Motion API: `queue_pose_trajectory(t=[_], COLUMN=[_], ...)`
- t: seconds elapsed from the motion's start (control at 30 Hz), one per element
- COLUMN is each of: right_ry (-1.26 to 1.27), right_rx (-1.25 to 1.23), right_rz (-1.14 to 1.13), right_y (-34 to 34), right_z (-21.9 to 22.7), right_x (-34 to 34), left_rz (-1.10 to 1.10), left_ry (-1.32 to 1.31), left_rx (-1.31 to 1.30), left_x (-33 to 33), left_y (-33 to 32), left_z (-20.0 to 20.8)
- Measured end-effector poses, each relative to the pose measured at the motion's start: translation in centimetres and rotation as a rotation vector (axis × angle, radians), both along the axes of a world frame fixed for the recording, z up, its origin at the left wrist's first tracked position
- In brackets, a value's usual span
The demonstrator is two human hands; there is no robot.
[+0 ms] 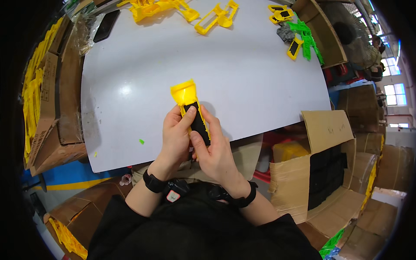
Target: The worker is assembling yellow plastic flashlights by inserting solar panels and components into the housings.
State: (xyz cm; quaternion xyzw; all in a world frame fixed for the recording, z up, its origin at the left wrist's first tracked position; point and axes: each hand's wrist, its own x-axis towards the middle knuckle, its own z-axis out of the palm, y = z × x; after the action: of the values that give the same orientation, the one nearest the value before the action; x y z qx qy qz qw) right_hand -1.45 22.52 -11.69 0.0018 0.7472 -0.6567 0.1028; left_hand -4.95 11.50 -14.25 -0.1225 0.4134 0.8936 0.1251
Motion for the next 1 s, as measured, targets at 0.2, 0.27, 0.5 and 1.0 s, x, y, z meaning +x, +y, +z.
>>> queue_pose_trajectory(t=[0.2,0.27,0.5,1.0], right_ry=[-0.098,-0.173,-0.028,0.079], right_rx=[-0.163,-0.188,0.045,0.115], right_rz=[0.085,0.127,0.104,0.032], right_y=[1.1,1.2,1.4,0.6], right_z=[-1.1,-1.2,-3.0,-2.6], right_x=[-0.6,-0.8,-1.0,-0.6], left_rz=[0.127,0.139,0.076,0.05], left_ry=[0.222,0.227,0.15,0.094], left_rx=[-0.263,-0.298,-0.401,-0.342], left_x=[-0.5,-0.6,-1.3,-1.3], left_y=[0.3,0.2,-0.5,0.0], left_z=[-0.5,-0.9,-0.5,0.0])
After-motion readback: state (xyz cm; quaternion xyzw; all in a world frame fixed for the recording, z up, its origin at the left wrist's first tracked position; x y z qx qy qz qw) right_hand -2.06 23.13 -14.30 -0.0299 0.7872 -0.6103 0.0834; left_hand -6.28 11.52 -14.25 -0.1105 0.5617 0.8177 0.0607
